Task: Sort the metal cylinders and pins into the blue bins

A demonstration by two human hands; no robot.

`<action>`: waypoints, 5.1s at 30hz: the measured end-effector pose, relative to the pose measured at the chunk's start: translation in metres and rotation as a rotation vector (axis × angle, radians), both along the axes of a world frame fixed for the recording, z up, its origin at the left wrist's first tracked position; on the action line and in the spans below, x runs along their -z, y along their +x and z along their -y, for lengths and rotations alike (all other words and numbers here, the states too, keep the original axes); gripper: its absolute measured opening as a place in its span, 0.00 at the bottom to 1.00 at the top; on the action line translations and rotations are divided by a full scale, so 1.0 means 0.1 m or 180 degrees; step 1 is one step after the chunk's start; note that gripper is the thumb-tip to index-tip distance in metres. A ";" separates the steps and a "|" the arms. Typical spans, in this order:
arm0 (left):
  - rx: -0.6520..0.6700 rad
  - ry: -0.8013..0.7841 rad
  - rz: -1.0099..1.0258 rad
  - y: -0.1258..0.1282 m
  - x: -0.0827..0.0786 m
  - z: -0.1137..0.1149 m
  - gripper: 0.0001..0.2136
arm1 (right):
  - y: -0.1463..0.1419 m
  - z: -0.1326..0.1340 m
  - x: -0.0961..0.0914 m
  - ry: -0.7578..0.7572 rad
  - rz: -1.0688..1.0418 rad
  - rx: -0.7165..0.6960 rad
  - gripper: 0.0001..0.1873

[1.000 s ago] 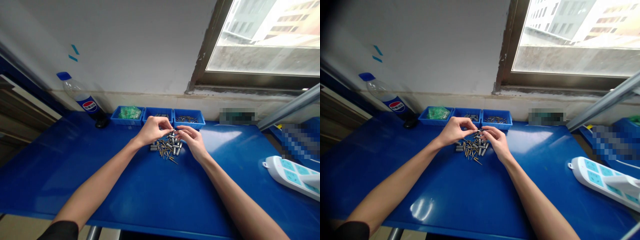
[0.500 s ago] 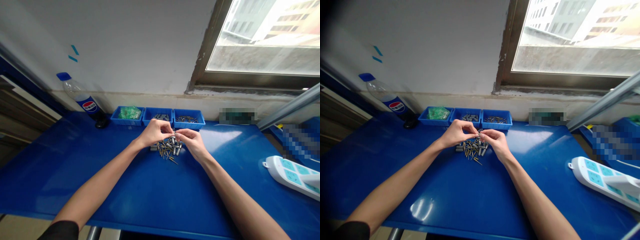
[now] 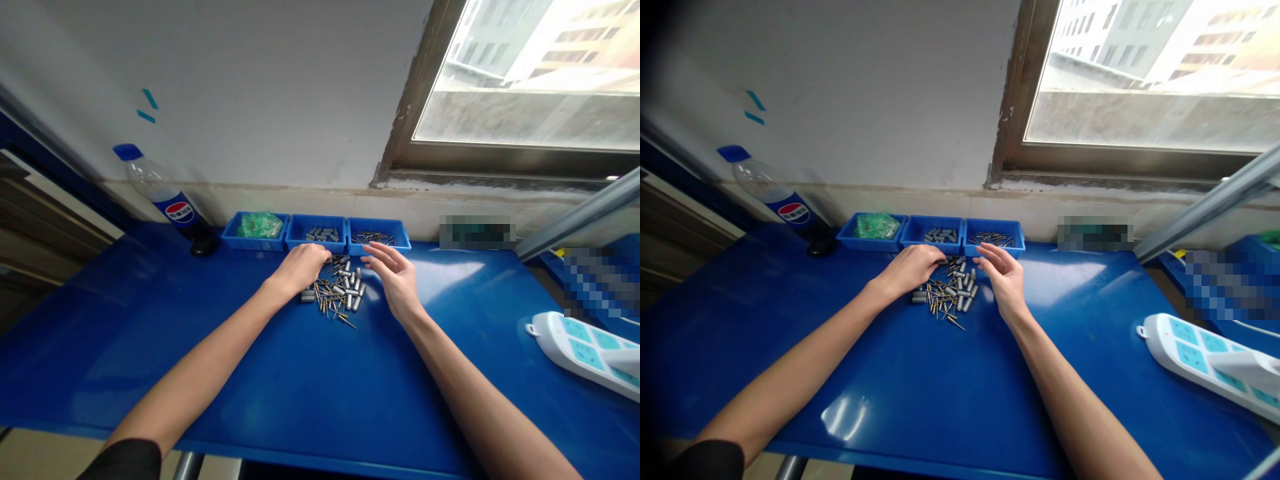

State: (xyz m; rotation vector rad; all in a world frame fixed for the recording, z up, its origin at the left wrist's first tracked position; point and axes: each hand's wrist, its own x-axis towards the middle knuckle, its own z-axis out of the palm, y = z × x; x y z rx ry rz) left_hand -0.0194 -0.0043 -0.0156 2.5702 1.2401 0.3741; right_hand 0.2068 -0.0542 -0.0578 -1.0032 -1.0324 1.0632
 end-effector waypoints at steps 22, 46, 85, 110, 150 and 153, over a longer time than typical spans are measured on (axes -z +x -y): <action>-0.0318 -0.0044 -0.0738 -0.02 -0.17 0.10 0.15 | -0.04 0.00 0.00 -0.0143 -0.0051 -0.0135 0.15; -0.0222 -0.0584 0.1923 -0.02 -0.26 0.01 0.05 | -0.08 0.05 -0.04 -0.0137 0.0480 -0.0456 0.16; 0.0073 0.0017 0.0995 0.04 -0.10 0.01 0.09 | -0.08 0.06 -0.07 -0.0182 0.0560 -0.0490 0.15; -0.0829 0.0064 0.2280 -0.04 -0.11 -0.08 0.05 | -0.07 0.05 -0.05 -0.0202 0.0487 -0.0660 0.16; -0.0075 -0.0916 0.1978 0.06 -0.20 0.09 0.07 | -0.04 0.02 -0.03 -0.0296 0.0277 -0.0598 0.13; -0.0073 -0.1513 0.2238 0.05 -0.24 0.09 0.08 | -0.03 0.02 -0.01 -0.0310 0.0280 -0.0619 0.12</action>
